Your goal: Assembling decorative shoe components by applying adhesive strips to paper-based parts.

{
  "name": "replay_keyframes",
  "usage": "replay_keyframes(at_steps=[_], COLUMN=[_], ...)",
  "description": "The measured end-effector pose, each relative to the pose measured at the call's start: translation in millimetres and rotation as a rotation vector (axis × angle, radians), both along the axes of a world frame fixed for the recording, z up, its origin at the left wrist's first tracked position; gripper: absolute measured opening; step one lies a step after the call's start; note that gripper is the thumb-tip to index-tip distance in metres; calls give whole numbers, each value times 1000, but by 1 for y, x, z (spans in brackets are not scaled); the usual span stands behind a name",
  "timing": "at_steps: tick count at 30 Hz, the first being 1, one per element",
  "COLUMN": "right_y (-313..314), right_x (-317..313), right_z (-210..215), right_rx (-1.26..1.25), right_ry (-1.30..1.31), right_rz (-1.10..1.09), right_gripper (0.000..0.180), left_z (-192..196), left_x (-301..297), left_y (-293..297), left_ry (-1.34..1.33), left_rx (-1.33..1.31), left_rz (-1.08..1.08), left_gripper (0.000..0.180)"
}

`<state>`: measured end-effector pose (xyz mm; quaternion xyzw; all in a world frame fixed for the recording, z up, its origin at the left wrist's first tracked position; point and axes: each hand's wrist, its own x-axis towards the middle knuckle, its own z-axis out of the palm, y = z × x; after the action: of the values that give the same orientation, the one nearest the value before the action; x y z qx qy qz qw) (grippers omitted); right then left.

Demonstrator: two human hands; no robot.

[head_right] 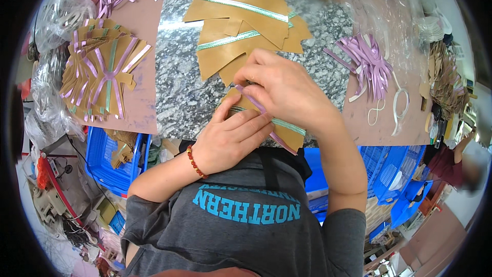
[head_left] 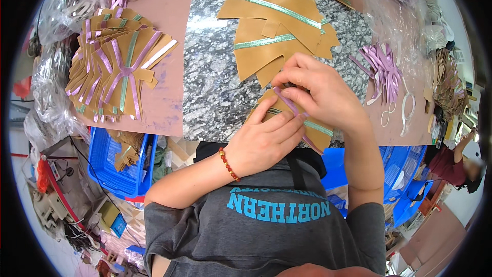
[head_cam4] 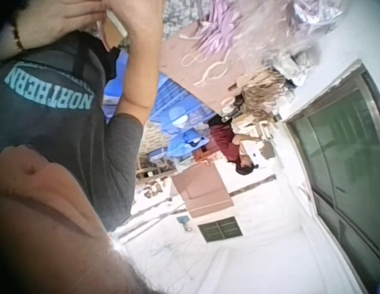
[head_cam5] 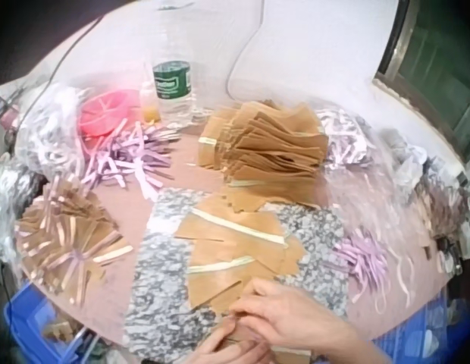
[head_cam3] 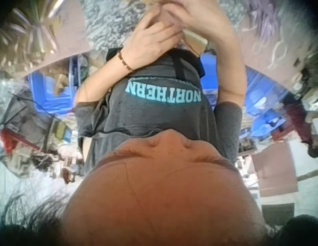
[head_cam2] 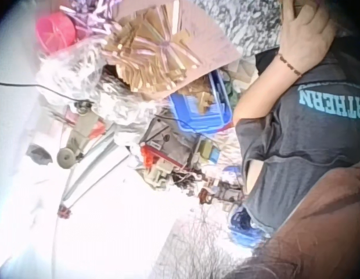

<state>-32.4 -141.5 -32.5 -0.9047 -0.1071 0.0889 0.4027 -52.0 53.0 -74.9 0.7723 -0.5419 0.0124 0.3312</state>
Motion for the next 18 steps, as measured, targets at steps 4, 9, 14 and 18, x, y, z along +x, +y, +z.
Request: replay_keyframes(at_steps=[4, 9, 14, 18], right_y=[-4, -1, 7, 10], right_x=[1, -1, 0, 0], right_z=[4, 1, -4, -5], right_rx=[16, 11, -87, -70], right_ry=[52, 43, 5, 17], right_rz=[34, 5, -32, -70], right_gripper=[10, 7, 8, 10], left_z=[-1, -2, -3, -2], left_x=[0, 0, 1, 1], left_y=[-1, -1, -1, -1], left_ry=[4, -17, -29, -15], left_rx=[-12, -24, -18, -50], left_rz=[6, 13, 8, 10], left_gripper=[27, 25, 25, 25])
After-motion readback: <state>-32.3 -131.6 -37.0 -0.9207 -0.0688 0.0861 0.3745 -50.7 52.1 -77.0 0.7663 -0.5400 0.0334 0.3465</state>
